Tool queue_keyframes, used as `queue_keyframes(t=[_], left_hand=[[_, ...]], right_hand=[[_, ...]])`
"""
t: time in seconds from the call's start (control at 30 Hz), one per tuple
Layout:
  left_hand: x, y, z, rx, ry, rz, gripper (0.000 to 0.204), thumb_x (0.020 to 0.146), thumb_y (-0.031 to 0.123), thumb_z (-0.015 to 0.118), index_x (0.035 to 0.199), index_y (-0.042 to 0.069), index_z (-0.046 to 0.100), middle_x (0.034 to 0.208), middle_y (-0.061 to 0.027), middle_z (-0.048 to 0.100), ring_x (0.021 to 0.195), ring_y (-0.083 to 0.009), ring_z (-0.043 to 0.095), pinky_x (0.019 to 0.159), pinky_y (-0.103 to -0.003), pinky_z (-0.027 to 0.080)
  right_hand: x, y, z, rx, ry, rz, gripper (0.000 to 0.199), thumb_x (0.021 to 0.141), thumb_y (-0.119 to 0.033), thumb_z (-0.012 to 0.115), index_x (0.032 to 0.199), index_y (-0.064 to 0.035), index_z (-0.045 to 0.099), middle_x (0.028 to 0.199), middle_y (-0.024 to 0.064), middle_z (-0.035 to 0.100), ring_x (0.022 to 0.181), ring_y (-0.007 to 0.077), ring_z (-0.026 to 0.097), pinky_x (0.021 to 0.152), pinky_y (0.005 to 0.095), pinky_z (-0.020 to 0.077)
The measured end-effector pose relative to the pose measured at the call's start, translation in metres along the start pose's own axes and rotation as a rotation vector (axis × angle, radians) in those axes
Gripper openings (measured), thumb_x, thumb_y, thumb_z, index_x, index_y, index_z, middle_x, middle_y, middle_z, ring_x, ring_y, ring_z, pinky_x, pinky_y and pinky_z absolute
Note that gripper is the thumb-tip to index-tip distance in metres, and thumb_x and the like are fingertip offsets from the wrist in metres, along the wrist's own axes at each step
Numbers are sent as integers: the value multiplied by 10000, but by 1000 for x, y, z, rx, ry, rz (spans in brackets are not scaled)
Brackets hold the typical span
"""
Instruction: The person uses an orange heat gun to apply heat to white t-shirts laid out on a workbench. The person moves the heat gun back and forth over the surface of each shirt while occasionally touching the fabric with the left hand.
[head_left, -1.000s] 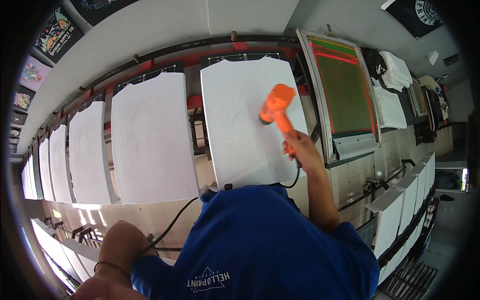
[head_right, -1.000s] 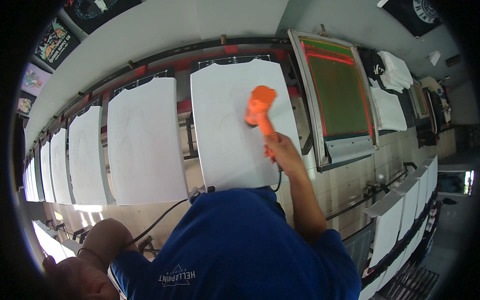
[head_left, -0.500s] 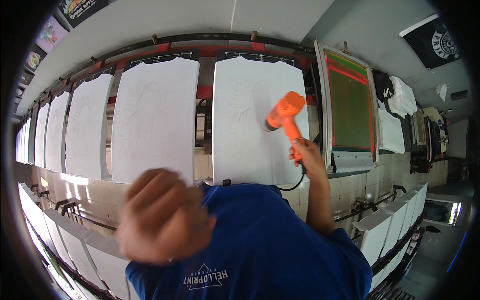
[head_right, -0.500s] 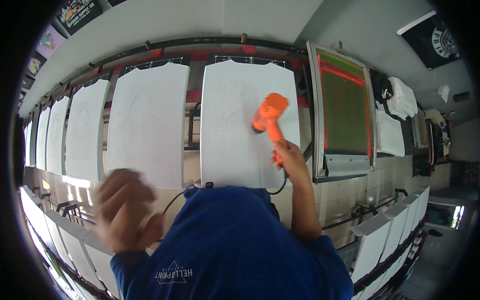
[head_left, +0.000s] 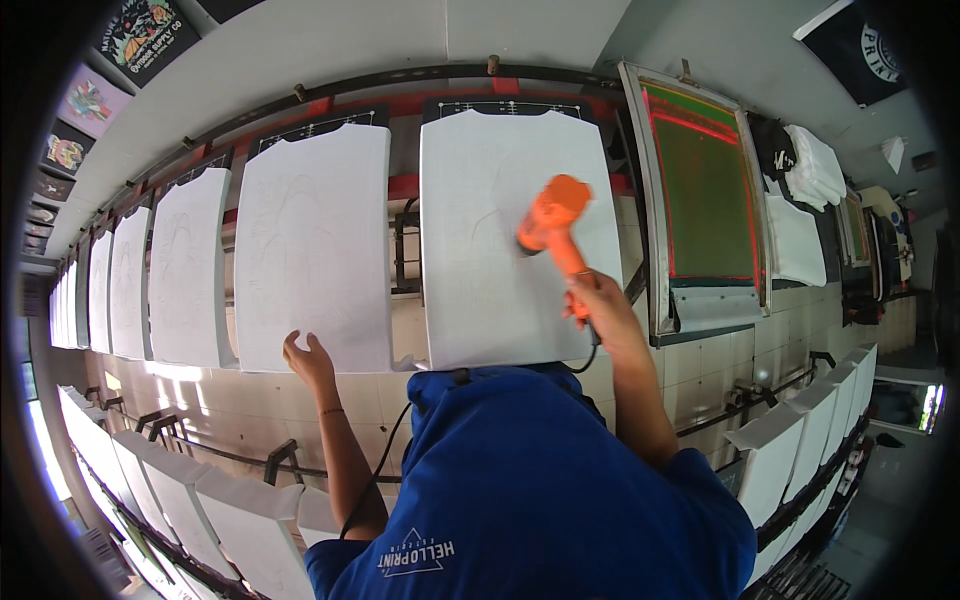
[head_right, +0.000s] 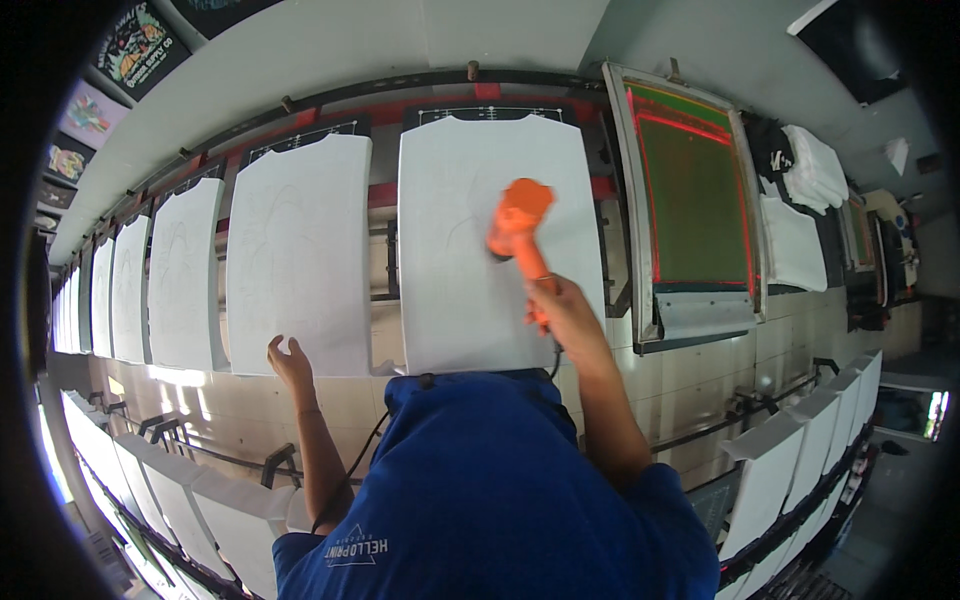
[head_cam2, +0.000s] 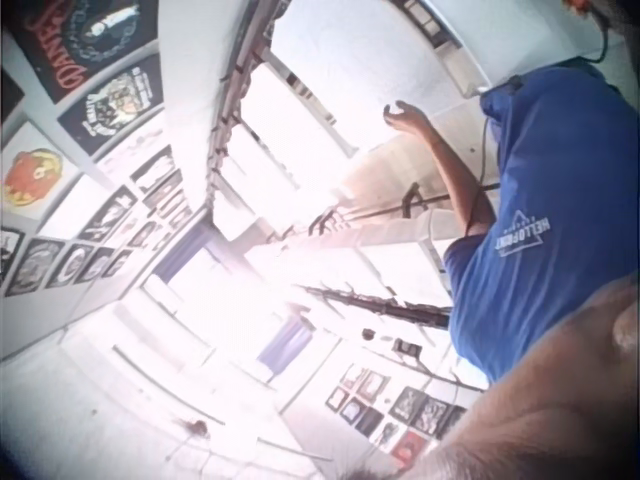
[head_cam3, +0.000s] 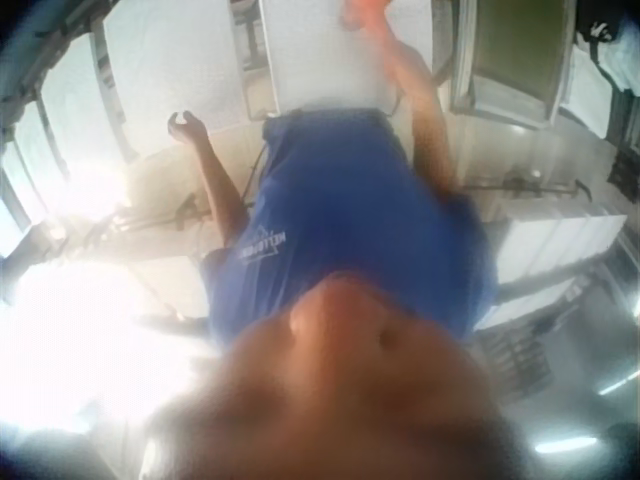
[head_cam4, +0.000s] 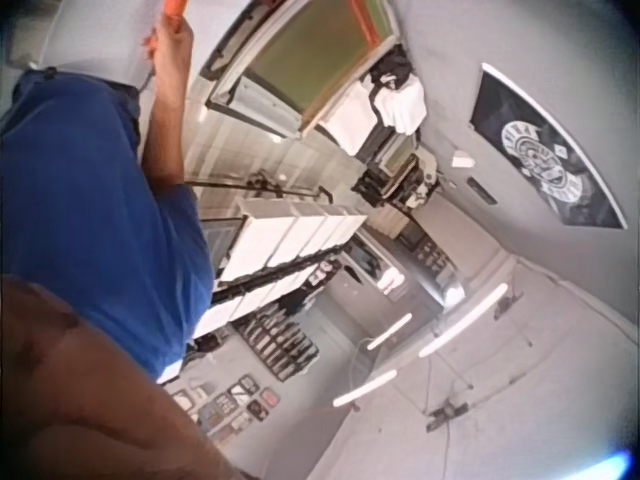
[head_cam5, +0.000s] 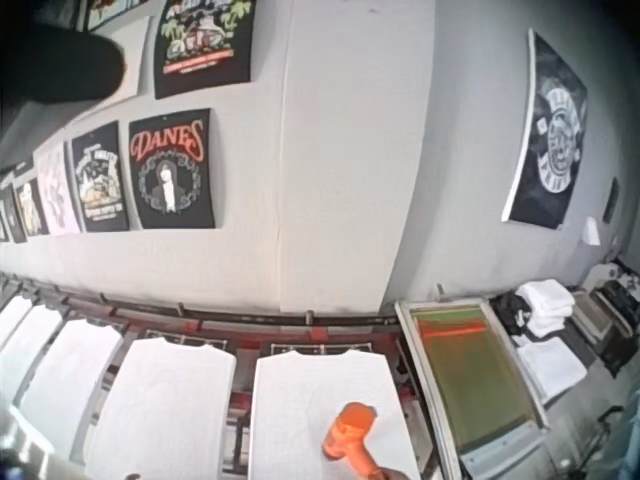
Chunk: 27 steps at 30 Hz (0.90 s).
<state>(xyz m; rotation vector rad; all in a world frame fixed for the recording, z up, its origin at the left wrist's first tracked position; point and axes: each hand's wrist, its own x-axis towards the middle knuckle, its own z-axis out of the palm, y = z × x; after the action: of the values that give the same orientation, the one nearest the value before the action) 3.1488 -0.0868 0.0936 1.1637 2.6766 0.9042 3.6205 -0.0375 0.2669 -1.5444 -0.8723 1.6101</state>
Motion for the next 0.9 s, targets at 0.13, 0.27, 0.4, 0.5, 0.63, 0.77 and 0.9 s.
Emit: queue_keyframes(t=[0.13,0.27,0.4,0.5,0.63,0.77,0.9], left_hand=[[14,-16,17,236,82,-344,529,906,277,588,1361,74,410,1480,-221,275,1324,-394,319,1033,-511,346],[26,-12,28,269,102,-545,590,935,405,516,1423,120,347,1537,-211,146,1379,-398,219,1058,-536,307],[20,-18,48,293,139,-504,583,969,471,412,1427,118,342,1524,-200,177,1388,-393,184,1059,-533,302],[19,-61,59,465,185,-335,585,987,472,360,1420,79,339,1501,-193,230,1381,-411,184,1065,-526,302],[8,-15,53,391,156,-359,587,996,455,338,1400,29,344,1471,-197,287,1363,-444,202,1081,-519,301],[9,-20,51,416,163,-376,584,995,453,335,1403,36,347,1476,-198,282,1356,-455,217,1085,-518,310],[9,-8,43,370,141,-403,582,991,454,340,1409,49,351,1493,-184,269,1362,-445,220,1077,-518,332]], right_hand=[[17,6,41,-27,-247,16,346,903,-359,620,947,-20,567,731,22,563,640,114,593,466,237,417],[18,-1,56,-71,-321,49,328,922,-350,604,953,-27,559,735,21,573,651,108,594,473,233,422],[12,2,31,-69,-238,31,331,919,-349,609,964,-25,561,738,20,575,641,109,597,468,235,422],[-1,1,-3,-45,-133,29,345,911,-347,618,981,-13,567,740,23,568,634,115,598,466,234,417],[-26,4,-57,-3,129,44,359,907,-366,628,958,-16,565,742,24,574,633,119,602,464,237,419],[-36,7,-88,-21,229,-6,337,916,-367,618,913,-36,553,742,19,577,640,123,608,465,237,420],[-39,9,-86,-17,261,7,336,917,-365,617,928,-36,551,750,20,580,645,123,612,471,237,423]])
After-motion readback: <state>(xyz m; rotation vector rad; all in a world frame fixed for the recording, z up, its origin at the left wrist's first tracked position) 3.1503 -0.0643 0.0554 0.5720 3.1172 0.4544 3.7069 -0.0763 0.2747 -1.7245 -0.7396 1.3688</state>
